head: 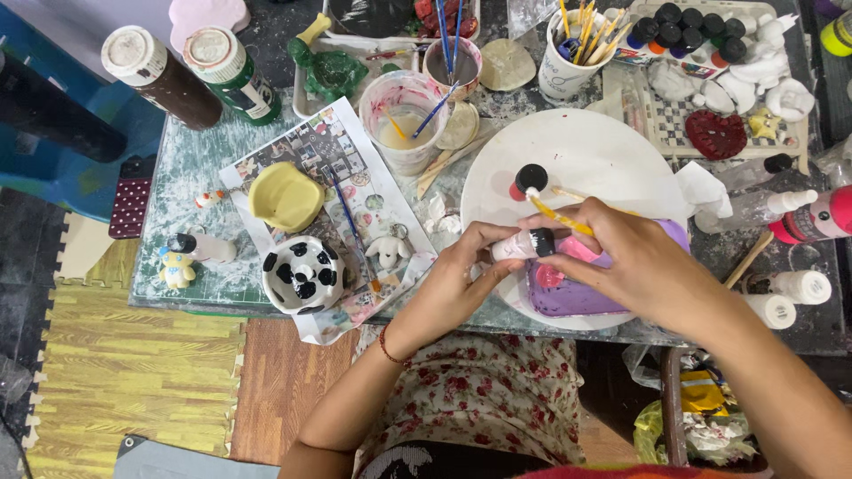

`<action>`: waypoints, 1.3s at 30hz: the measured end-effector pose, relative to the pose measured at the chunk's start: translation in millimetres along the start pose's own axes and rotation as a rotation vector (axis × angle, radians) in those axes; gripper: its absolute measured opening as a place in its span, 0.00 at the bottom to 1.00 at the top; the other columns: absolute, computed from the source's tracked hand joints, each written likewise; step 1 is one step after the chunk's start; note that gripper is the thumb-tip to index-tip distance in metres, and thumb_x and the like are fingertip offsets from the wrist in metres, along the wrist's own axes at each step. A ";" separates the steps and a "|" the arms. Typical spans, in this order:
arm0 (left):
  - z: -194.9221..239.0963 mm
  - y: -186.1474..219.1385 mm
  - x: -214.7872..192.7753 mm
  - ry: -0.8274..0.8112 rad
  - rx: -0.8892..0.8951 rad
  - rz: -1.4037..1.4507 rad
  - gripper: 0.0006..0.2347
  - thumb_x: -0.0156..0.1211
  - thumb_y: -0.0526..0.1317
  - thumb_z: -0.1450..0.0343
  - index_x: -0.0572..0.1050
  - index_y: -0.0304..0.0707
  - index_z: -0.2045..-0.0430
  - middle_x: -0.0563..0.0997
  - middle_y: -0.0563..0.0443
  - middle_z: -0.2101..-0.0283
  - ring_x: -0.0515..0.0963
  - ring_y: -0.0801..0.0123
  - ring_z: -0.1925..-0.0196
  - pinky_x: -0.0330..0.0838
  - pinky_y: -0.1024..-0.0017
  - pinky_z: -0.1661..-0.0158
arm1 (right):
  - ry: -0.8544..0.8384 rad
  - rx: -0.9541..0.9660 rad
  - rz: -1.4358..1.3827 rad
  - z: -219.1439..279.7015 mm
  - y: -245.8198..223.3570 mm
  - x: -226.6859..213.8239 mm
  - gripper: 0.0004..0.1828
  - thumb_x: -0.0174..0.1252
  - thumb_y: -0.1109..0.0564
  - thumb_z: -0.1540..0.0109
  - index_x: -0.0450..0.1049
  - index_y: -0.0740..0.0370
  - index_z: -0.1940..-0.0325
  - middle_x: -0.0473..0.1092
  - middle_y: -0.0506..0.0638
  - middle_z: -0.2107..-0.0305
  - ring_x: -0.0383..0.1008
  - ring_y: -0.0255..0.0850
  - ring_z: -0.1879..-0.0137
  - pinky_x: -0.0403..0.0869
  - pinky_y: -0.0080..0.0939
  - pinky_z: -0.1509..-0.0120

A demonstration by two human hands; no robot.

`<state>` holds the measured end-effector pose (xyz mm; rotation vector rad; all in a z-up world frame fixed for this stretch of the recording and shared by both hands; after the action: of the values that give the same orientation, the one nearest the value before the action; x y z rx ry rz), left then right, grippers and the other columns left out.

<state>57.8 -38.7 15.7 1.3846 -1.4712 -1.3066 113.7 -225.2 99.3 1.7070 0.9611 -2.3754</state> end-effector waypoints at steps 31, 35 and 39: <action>4.1 -28.1 -65.7 0.375 -0.135 -0.162 0.20 0.63 0.29 0.29 0.62 0.31 0.46 0.82 0.40 0.51 0.84 0.56 0.46 0.77 0.65 0.49 | 0.501 -0.053 0.139 70.5 -6.0 -16.1 0.05 0.53 0.63 0.31 0.71 0.67 0.62 0.73 0.55 0.72 0.74 0.47 0.70 0.70 0.48 0.64; 1.6 -38.9 -59.6 0.447 -0.156 -0.422 0.20 0.62 0.29 0.29 0.63 0.32 0.44 0.81 0.37 0.52 0.83 0.47 0.49 0.76 0.60 0.53 | 0.603 -0.061 0.118 86.5 -3.2 8.5 0.09 0.57 0.60 0.26 0.69 0.65 0.59 0.72 0.53 0.68 0.73 0.46 0.64 0.70 0.43 0.58; -0.1 -48.8 -55.5 0.483 -0.113 -0.525 0.22 0.60 0.27 0.30 0.63 0.30 0.42 0.74 0.31 0.47 0.79 0.39 0.50 0.74 0.56 0.54 | 0.672 0.011 0.018 89.9 -3.7 29.4 0.06 0.59 0.62 0.30 0.72 0.66 0.61 0.70 0.53 0.72 0.70 0.46 0.67 0.67 0.44 0.61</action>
<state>79.2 20.0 -23.9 1.9207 -0.7260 -1.2081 25.8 -259.9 92.4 2.5658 0.9731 -1.7981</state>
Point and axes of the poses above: each hand's wrist, its own z-axis away from the middle knuckle, its own x-axis out of the palm, y = z × x, the point moved 4 cm from there along -z, towards the middle knuckle
